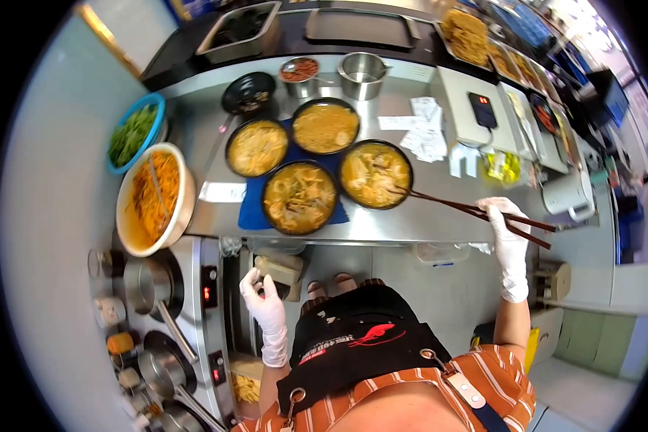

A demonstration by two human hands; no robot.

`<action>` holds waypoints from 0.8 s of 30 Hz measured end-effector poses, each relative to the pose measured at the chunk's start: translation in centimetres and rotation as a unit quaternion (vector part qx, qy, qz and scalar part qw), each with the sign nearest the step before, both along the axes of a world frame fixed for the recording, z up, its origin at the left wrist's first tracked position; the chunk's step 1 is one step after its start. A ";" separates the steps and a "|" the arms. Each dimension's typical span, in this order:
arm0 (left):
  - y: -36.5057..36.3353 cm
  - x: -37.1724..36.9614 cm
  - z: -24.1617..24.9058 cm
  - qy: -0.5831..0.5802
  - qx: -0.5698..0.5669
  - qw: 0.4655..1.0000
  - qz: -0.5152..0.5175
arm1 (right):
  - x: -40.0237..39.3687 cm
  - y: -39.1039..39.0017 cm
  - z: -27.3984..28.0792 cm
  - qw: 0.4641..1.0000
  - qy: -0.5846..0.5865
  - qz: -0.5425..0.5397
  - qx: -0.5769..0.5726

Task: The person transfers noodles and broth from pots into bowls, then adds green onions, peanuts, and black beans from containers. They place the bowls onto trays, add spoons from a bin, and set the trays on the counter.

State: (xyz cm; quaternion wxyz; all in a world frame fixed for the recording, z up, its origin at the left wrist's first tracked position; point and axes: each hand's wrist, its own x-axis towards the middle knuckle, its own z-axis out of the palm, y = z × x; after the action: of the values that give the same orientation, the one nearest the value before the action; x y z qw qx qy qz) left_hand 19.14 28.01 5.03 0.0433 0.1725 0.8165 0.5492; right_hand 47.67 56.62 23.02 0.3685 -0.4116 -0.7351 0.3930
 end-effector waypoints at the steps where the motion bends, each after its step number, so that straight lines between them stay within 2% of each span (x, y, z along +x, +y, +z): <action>1: -0.2 0.0 0.4 0.009 -0.009 1.000 0.004 | -0.1 0.3 0.2 1.000 -0.021 -0.008 0.016; 4: -1.0 0.5 2.4 -0.011 -0.005 0.999 0.047 | -0.5 0.6 1.9 0.984 -0.042 -0.117 0.127; 5: -1.8 0.3 2.0 0.013 -0.013 0.998 0.054 | -0.3 1.5 1.0 0.982 -0.002 -0.147 0.122; 6: -3.4 0.2 1.5 0.037 -0.028 0.997 0.069 | -3.0 0.5 1.2 0.980 0.119 -0.141 0.077; 7: -4.5 0.5 1.8 0.072 -0.037 0.991 0.103 | -4.0 1.5 0.6 0.976 0.196 -0.071 0.063; 8: -5.7 0.5 2.0 0.104 -0.050 0.985 0.129 | -6.1 1.9 0.6 0.977 0.171 0.059 0.110; 9: -7.2 0.5 2.3 0.115 -0.058 0.978 0.165 | -9.8 0.4 -0.2 0.949 0.266 0.147 0.085; 10: -8.5 0.3 2.6 0.124 -0.060 0.973 0.186 | -13.8 -1.7 -0.5 0.925 0.306 0.217 0.063; 12: -11.9 0.1 3.0 0.136 -0.064 0.959 0.242 | -21.9 -8.5 -0.4 0.880 0.289 0.351 0.138; 14: -15.7 0.7 3.2 0.159 -0.076 0.932 0.316 | -27.2 -16.6 -0.4 0.851 0.208 0.462 0.134; 16: -19.7 1.1 3.2 0.182 -0.113 0.900 0.379 | -32.6 -24.4 -0.1 0.771 0.201 0.592 0.121; 17: -21.7 1.3 2.4 0.183 -0.118 0.890 0.401 | -36.9 -26.5 -3.2 0.705 0.230 0.643 0.192; 18: -23.6 1.6 1.7 0.151 -0.098 0.887 0.424 | -39.7 -29.8 -4.6 0.688 0.253 0.630 0.256; 19: -25.4 2.0 1.2 0.138 -0.104 0.881 0.440 | -43.8 -32.3 -9.2 0.671 0.252 0.630 0.298; 20: -27.1 2.2 0.4 0.135 -0.087 0.877 0.453 | -47.2 -34.0 -12.3 0.632 0.183 0.645 0.390; 21: -28.6 2.5 1.0 0.122 -0.112 0.873 0.458 | -49.7 -35.5 -14.5 0.599 0.131 0.661 0.432; 22: -29.9 2.7 1.0 0.120 -0.120 0.868 0.466 | -52.1 -36.8 -16.7 0.571 0.141 0.667 0.457; 24: -32.2 2.9 1.3 0.080 -0.105 0.863 0.487 | -55.4 -38.6 -21.7 0.558 0.072 0.644 0.518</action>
State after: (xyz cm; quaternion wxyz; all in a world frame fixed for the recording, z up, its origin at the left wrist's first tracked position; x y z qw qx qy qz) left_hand 21.99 -4.15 6.33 -0.2775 -0.2097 0.8500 0.3956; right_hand -7.73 17.98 1.32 0.2182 0.4632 -0.8525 0.1053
